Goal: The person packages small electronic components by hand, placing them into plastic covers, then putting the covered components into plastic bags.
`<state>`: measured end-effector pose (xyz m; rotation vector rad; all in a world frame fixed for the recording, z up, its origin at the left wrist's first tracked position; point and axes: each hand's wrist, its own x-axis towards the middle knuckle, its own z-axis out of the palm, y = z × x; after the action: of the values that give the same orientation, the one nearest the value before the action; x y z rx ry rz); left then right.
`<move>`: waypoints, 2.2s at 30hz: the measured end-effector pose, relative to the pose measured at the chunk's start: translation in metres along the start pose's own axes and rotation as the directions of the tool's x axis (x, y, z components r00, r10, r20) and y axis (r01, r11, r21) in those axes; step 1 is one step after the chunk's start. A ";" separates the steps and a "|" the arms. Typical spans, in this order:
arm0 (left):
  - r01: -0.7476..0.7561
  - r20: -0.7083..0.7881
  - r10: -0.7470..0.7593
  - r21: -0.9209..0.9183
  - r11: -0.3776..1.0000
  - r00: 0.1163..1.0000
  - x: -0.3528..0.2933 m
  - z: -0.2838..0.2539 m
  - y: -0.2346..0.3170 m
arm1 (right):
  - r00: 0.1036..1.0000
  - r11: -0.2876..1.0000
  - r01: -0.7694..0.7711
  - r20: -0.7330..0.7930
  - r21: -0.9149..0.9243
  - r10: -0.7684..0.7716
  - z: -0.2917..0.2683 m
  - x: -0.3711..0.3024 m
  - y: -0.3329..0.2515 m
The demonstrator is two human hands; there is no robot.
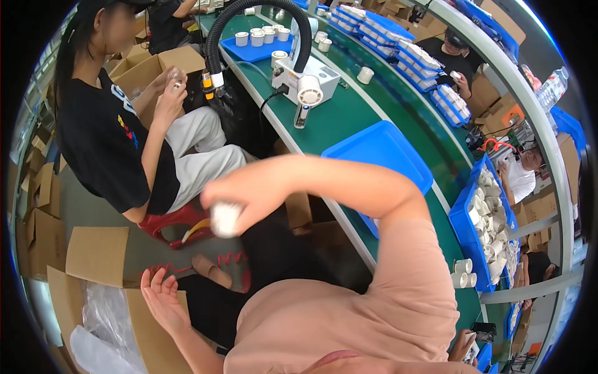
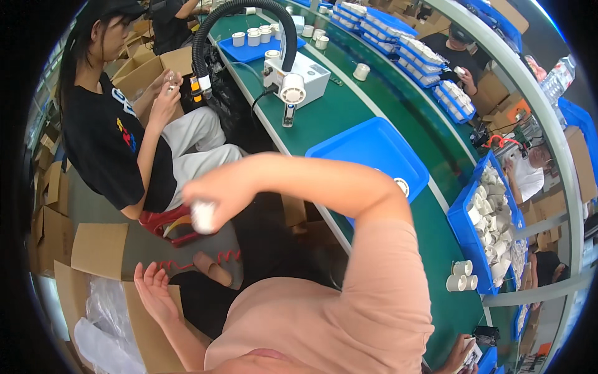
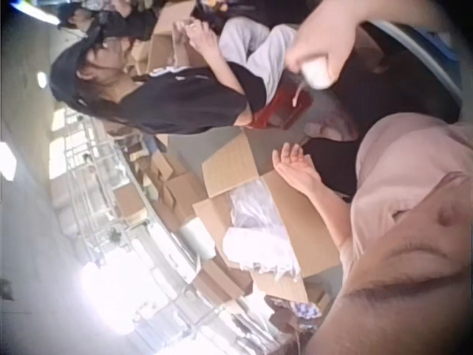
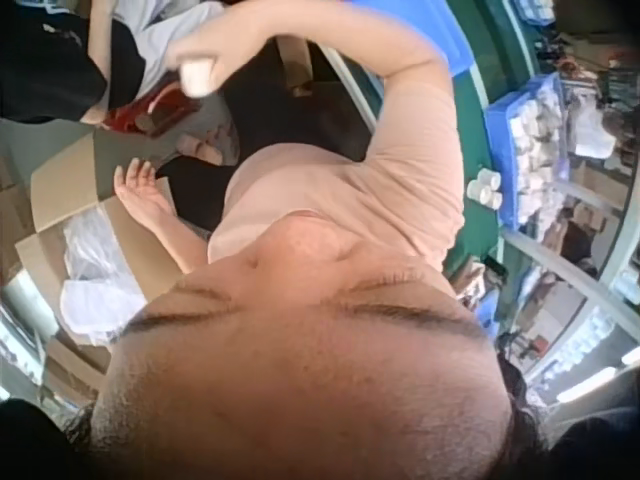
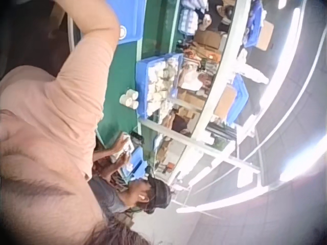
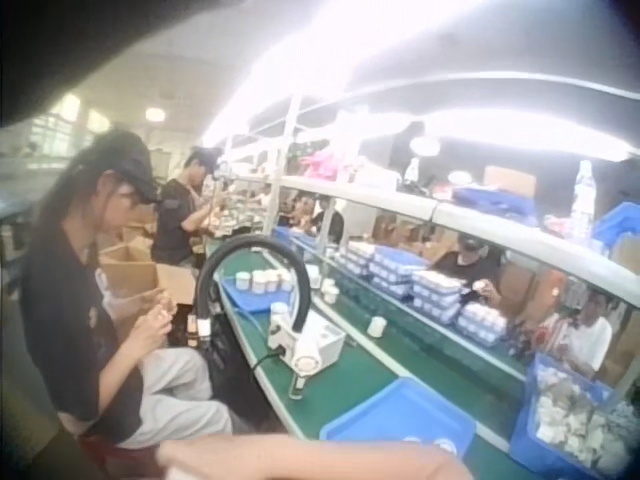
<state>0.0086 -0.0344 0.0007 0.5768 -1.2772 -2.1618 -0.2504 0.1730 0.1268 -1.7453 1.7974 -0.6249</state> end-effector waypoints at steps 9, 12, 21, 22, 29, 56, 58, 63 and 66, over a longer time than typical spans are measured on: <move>0.076 -0.235 -0.062 0.051 0.996 0.970 0.017 -0.052 -0.007 | 0.285 0.420 -0.862 -0.416 0.283 0.864 -0.101 -0.272 0.072; 0.061 -0.223 -0.045 0.062 0.996 0.974 0.031 -0.049 -0.012 | -0.068 0.157 -0.958 -0.718 0.242 0.693 -0.101 -0.360 0.122; 0.009 -0.093 0.014 0.245 0.969 0.996 0.036 -0.025 -0.016 | -0.607 -0.321 -0.786 -0.563 0.529 0.561 -0.032 -0.474 0.161; 0.018 -0.095 0.005 0.237 0.971 0.995 0.037 -0.021 -0.018 | -0.576 -0.329 -0.809 -0.542 0.488 0.612 -0.025 -0.492 0.168; 0.012 -0.105 0.016 0.261 0.965 0.994 0.041 -0.012 -0.007 | -0.520 -0.239 -0.852 -0.694 0.466 0.499 -0.035 -0.412 0.109; -0.086 -0.223 0.099 0.068 0.994 0.970 0.003 -0.045 0.003 | 0.813 0.919 -0.394 -0.469 -0.006 0.345 -0.039 -0.027 0.141; -0.104 -0.202 0.121 0.093 0.990 0.972 -0.003 -0.046 0.009 | 0.457 0.871 -0.460 -0.796 0.172 0.398 -0.039 0.007 0.194; -0.147 -0.410 0.209 0.178 0.973 0.888 -0.048 -0.086 0.032 | 0.597 0.743 0.026 -0.607 0.668 0.525 0.026 0.092 0.194; -0.165 -0.442 0.229 0.181 0.970 0.867 -0.048 -0.103 0.043 | 0.419 0.433 0.514 -0.657 0.741 0.627 0.030 0.083 0.240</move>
<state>0.1177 -0.0865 -0.0045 0.9108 -1.1633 -1.6444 -0.4088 0.1028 -0.0618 -0.3527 1.3891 -2.3910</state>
